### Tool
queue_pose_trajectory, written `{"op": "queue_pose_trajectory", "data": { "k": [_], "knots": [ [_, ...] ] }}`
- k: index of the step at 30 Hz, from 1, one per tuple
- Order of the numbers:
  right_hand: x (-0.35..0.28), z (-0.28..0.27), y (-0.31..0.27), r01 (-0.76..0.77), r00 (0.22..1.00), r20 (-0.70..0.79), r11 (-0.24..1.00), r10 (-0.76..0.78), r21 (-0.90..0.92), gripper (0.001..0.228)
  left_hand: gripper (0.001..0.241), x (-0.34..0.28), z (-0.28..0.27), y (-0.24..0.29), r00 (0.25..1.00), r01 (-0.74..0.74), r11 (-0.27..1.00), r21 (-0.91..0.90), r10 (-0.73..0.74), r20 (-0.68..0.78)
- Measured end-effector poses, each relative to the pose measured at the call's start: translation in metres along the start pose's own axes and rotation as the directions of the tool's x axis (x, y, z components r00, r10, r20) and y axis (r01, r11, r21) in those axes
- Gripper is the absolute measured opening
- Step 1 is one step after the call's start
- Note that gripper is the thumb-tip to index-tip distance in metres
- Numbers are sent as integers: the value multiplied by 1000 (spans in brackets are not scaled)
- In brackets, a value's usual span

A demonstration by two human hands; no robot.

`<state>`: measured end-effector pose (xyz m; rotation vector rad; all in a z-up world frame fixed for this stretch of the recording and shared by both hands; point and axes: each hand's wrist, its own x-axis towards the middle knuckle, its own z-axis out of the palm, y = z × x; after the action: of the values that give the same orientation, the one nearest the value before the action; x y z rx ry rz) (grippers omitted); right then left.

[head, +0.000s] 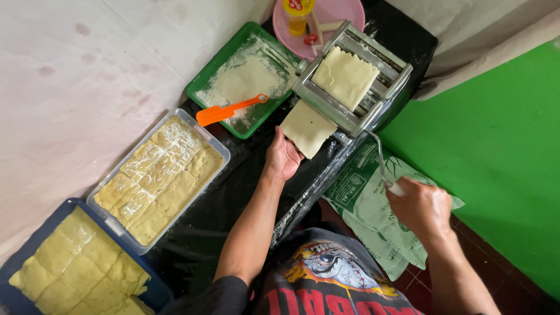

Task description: Flattening dough using a manual roller machine and arranging cut dough squares on a tray.

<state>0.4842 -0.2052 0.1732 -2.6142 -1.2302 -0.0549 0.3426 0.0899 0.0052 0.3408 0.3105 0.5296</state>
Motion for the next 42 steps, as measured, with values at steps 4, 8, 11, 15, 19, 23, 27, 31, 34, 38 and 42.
{"op": "queue_pose_trajectory", "data": {
  "k": [4,8,11,15,19,23,27,31,34,38,42],
  "knots": [
    [32,-15,30,45,983,-172,992,-66,-120,28,71,-8,5,4,1000,9,1000,-16,-9,-16],
    [76,-2,81,-11,978,-207,982,-30,-191,39,71,-16,7,10,1000,14,1000,7,-14,10],
    [111,16,108,-99,985,-163,967,62,-233,38,71,-21,10,12,1000,14,1000,14,-14,1],
    [149,51,127,-177,977,-159,950,139,-257,19,71,-23,9,12,1000,-5,1000,-18,5,-9],
    [161,102,127,-282,959,-41,936,280,-213,23,71,-27,2,11,1000,-9,999,-44,9,-6],
    [150,142,112,-373,903,160,913,399,-167,29,71,-36,10,13,1000,-6,1000,-26,6,-29],
    [108,170,89,-317,919,218,944,330,-92,29,73,-47,13,16,999,-31,999,10,31,-27],
    [65,169,55,-306,924,231,952,303,-27,28,75,-61,20,21,999,-34,999,24,35,-12],
    [37,156,31,-324,896,309,945,320,-40,26,77,-71,27,25,999,-44,998,37,44,-11],
    [3,119,-1,-315,891,344,949,295,4,22,79,-80,24,26,999,-42,999,20,42,-5],
    [-17,64,-26,-255,924,289,967,249,-16,25,77,-86,9,22,999,-51,999,16,52,-14]
  ]
}}
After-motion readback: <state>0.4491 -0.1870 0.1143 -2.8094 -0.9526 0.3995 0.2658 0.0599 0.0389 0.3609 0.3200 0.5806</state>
